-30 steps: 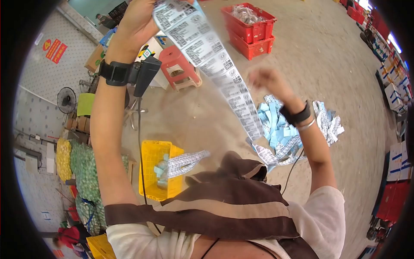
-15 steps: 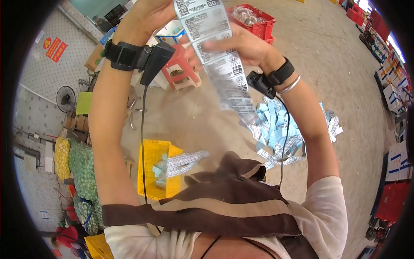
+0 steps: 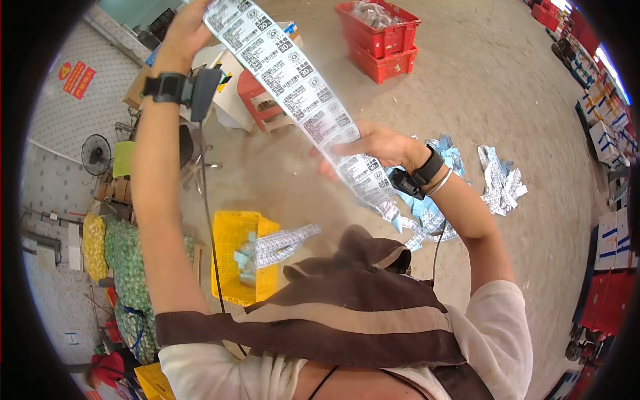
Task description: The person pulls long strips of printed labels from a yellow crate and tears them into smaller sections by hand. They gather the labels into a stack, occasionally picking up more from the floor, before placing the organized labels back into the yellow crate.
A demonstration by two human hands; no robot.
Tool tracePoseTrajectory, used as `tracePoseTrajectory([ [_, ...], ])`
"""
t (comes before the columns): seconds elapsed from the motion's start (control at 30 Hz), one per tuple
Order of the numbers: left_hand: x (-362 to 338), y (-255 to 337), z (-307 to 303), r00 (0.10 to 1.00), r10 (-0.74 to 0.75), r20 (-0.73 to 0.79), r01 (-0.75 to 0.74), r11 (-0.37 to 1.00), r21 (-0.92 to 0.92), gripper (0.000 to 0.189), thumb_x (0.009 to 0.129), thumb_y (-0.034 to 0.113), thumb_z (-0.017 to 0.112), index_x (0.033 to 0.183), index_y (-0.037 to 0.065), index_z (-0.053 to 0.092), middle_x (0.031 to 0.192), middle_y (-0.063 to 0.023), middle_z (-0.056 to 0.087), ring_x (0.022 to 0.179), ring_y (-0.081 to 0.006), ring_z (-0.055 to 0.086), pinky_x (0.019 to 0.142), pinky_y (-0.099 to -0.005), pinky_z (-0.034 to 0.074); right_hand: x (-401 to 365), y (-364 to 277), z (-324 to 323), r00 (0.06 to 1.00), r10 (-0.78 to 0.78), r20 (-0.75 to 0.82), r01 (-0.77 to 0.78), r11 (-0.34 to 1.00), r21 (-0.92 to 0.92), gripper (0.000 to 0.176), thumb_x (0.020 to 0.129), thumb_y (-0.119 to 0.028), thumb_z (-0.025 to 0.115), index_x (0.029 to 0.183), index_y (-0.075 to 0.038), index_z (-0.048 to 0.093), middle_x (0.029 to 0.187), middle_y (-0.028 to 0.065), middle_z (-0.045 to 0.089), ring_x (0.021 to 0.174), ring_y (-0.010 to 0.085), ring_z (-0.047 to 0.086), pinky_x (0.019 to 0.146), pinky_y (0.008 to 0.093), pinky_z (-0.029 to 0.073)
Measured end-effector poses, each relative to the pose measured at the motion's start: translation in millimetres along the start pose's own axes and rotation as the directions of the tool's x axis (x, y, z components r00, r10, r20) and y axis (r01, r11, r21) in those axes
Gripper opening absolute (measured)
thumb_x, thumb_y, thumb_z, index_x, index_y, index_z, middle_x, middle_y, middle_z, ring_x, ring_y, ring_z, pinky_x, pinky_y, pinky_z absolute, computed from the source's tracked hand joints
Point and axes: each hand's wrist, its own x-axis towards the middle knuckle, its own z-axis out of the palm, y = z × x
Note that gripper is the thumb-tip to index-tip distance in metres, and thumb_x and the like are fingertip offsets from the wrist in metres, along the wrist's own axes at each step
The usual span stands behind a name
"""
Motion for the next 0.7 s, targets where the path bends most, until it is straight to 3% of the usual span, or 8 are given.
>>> tracePoseTrajectory([
  [0.1, -39.5, -78.1, 46.5, 0.928, -0.075, -0.364, -0.039, 0.954, -0.296, 0.071, 0.083, 0.056, 0.025, 0.125, -0.001, 0.029, 0.129, -0.0197, 0.033, 0.119, -0.0321, 0.033, 0.1, -0.0434, 0.025, -3.9, 2.8, 0.5, 0.999, 0.013, -0.044, -0.01, 0.998, 0.055, 0.028, 0.083, -0.005, 0.048, 0.109, 0.005, 0.045, 0.092, 0.0165, 0.058, 0.082, 0.0214, 0.06, 0.073, 0.0324, 0.05],
  [0.13, -54.4, -116.9, 58.1, 0.883, -0.334, -0.329, 0.105, 0.825, -0.555, 0.08, 0.077, 0.064, 0.029, 0.127, 0.002, 0.028, 0.13, -0.0193, 0.03, 0.121, -0.0336, 0.029, 0.1, -0.0438, 0.023, -4.4, 1.2, 0.2, 0.995, 0.004, -0.098, 0.007, 0.994, 0.111, 0.026, 0.083, -0.005, 0.047, 0.108, 0.005, 0.045, 0.092, 0.0166, 0.058, 0.081, 0.0213, 0.06, 0.073, 0.0321, 0.05],
  [0.17, -72.8, -155.6, 69.7, 0.941, -0.335, -0.056, 0.232, 0.753, -0.616, 0.083, 0.075, 0.068, 0.028, 0.128, 0.004, 0.027, 0.13, -0.0185, 0.031, 0.12, -0.0321, 0.03, 0.098, -0.0454, 0.025, -4.4, 2.2, -2.7, 0.995, -0.007, -0.101, 0.018, 0.994, 0.109, 0.026, 0.083, -0.005, 0.047, 0.108, 0.005, 0.045, 0.092, 0.0166, 0.058, 0.081, 0.0213, 0.06, 0.073, 0.0321, 0.05],
  [0.27, -94.8, -201.5, 145.9, 0.947, -0.322, 0.012, 0.251, 0.715, -0.653, 0.07, 0.081, 0.057, 0.033, 0.128, 0.005, 0.028, 0.129, -0.0172, 0.033, 0.117, -0.0299, 0.035, 0.093, -0.0443, 0.032, -2.6, 19.4, -13.5, 0.99, 0.059, -0.13, -0.039, 0.988, 0.151, 0.026, 0.083, -0.005, 0.047, 0.107, 0.005, 0.046, 0.091, 0.0161, 0.059, 0.08, 0.0213, 0.06, 0.072, 0.0318, 0.051],
  [0.37, -92.8, -194.7, 175.6, 0.93, -0.367, -0.029, 0.34, 0.886, -0.315, 0.052, 0.086, 0.039, 0.041, 0.124, 0.004, 0.033, 0.116, -0.0128, 0.047, 0.108, -0.0263, 0.045, 0.087, -0.0394, 0.039, -7.1, 30.6, -13.2, 0.977, 0.141, -0.163, -0.105, 0.972, 0.212, 0.028, 0.082, -0.007, 0.051, 0.107, 0.006, 0.047, 0.094, 0.0149, 0.059, 0.083, 0.0186, 0.059, 0.072, 0.028, 0.049],
  [0.47, -86.7, -185.5, 169.1, 0.937, -0.27, -0.223, 0.169, 0.906, -0.387, 0.035, 0.086, 0.02, 0.047, 0.116, 0.003, 0.041, 0.08, -0.0006, 0.053, 0.088, -0.0175, 0.054, 0.08, -0.0328, 0.043, -23.9, 34.5, -8.3, 0.935, 0.054, -0.352, -0.083, 0.994, -0.068, 0.024, 0.081, -0.014, 0.054, 0.099, 0.002, 0.055, 0.079, 0.0119, 0.062, 0.07, 0.0181, 0.061, 0.064, 0.0263, 0.048],
  [0.53, -85.3, -181.2, 157.6, 0.961, -0.161, -0.224, 0.064, 0.919, -0.389, 0.033, 0.087, 0.019, 0.047, 0.115, 0.002, 0.042, 0.078, 0.0002, 0.052, 0.084, -0.0156, 0.053, 0.079, -0.0318, 0.043, -36.3, 53.4, -16.4, 0.882, -0.234, -0.409, -0.132, 0.71, -0.691, 0.025, 0.079, -0.021, 0.057, 0.093, 0.0, 0.059, 0.071, 0.0132, 0.061, 0.06, 0.0188, 0.058, 0.056, 0.0289, 0.044],
  [0.7, -84.9, -171.8, 166.8, 0.956, -0.001, -0.292, -0.111, 0.924, -0.365, 0.034, 0.086, 0.02, 0.048, 0.112, -0.001, 0.041, 0.073, 0.0001, 0.049, 0.072, -0.0134, 0.05, 0.071, -0.03, 0.044, -51.8, 47.9, 27.7, 0.717, -0.418, -0.558, -0.244, 0.599, -0.763, 0.023, 0.079, -0.018, 0.059, 0.089, 0.002, 0.057, 0.061, 0.0065, 0.057, 0.052, 0.0098, 0.052, 0.049, 0.0232, 0.04],
])
